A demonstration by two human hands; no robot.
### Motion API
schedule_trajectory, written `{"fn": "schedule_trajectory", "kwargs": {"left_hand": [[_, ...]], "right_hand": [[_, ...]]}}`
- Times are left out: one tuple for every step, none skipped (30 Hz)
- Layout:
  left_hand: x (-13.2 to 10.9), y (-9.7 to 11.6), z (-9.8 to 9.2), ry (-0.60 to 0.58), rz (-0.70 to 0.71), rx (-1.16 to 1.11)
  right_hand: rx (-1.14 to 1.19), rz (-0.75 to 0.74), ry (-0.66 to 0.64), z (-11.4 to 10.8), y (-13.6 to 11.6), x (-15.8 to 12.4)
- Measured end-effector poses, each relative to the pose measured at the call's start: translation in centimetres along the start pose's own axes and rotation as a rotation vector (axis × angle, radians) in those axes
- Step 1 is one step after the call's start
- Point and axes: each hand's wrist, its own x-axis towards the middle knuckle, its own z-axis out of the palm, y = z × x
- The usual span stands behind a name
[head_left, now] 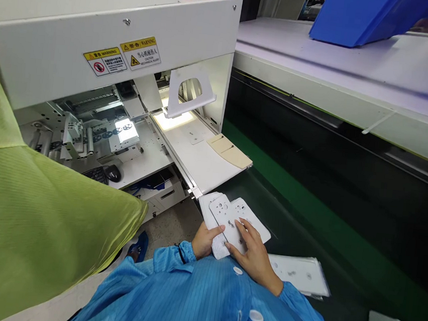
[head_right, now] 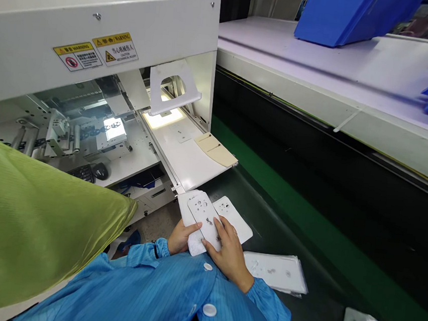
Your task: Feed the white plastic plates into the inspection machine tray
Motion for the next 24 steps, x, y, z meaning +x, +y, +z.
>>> {"fn": "schedule_trajectory", "kwargs": {"left_hand": [[0.00, 0.00, -0.01, 0.002, -0.002, 0.000], [0.00, 0.00, -0.03, 0.004, -0.003, 0.002], [0.00, 0.00, -0.05, 0.005, -0.004, 0.005], [-0.01, 0.00, -0.05, 0.005, -0.004, 0.008], [-0.02, 0.01, -0.05, 0.006, -0.005, 0.010], [-0.04, 0.03, -0.03, 0.009, -0.007, 0.010], [-0.07, 0.06, 0.01, 0.013, -0.011, 0.010], [-0.09, 0.10, 0.05, 0.015, -0.015, 0.010], [-0.12, 0.14, 0.11, 0.017, -0.016, 0.008], [-0.15, 0.18, 0.16, 0.017, -0.016, 0.007], [-0.19, 0.22, 0.22, 0.015, -0.015, 0.006], [-0.22, 0.26, 0.27, 0.013, -0.013, 0.003], [-0.25, 0.30, 0.30, 0.012, -0.013, 0.000], [-0.28, 0.33, 0.33, 0.012, -0.015, -0.003], [-0.31, 0.36, 0.35, 0.012, -0.017, -0.004], [-0.33, 0.38, 0.36, 0.011, -0.018, -0.003], [-0.35, 0.39, 0.36, 0.010, -0.019, -0.001], [-0.36, 0.40, 0.35, 0.008, -0.019, 0.002], [-0.36, 0.41, 0.34, 0.007, -0.018, 0.006], [-0.37, 0.42, 0.33, 0.006, -0.019, 0.008], [-0.37, 0.43, 0.33, 0.008, -0.019, 0.009], [-0.38, 0.45, 0.32, 0.012, -0.021, 0.010], [-0.39, 0.48, 0.33, 0.018, -0.023, 0.009], [-0.41, 0.52, 0.33, 0.023, -0.025, 0.007]], "right_hand": [[-0.002, 0.001, -0.002, 0.00, 0.01, -0.01], [-0.004, 0.003, -0.004, 0.00, 0.02, -0.02], [-0.006, 0.006, -0.006, 0.00, 0.02, -0.04], [-0.008, 0.007, -0.007, -0.01, 0.03, -0.05], [-0.010, 0.008, -0.007, -0.02, 0.04, -0.07], [-0.010, 0.007, -0.005, -0.03, 0.04, -0.08], [-0.011, 0.005, -0.002, -0.03, 0.05, -0.09], [-0.010, 0.003, 0.000, -0.04, 0.05, -0.10], [-0.010, 0.001, 0.003, -0.04, 0.06, -0.10], [-0.009, 0.000, 0.005, -0.04, 0.06, -0.11], [-0.009, -0.002, 0.006, -0.03, 0.05, -0.11], [-0.009, -0.003, 0.007, -0.03, 0.05, -0.12], [-0.009, -0.005, 0.008, -0.01, 0.04, -0.12], [-0.009, -0.007, 0.008, 0.00, 0.03, -0.12], [-0.010, -0.010, 0.007, 0.02, 0.03, -0.13], [-0.011, -0.011, 0.007, 0.04, 0.02, -0.13], [-0.011, -0.012, 0.006, 0.05, 0.02, -0.14], [-0.012, -0.013, 0.005, 0.06, 0.01, -0.14], [-0.012, -0.012, 0.004, 0.07, 0.01, -0.15], [-0.013, -0.010, 0.004, 0.07, 0.00, -0.14], [-0.014, -0.007, 0.002, 0.07, -0.01, -0.14], [-0.016, -0.003, -0.001, 0.07, -0.03, -0.13], [-0.018, 0.002, -0.007, 0.06, -0.06, -0.12], [-0.019, 0.005, -0.011, 0.06, -0.08, -0.10]]}}
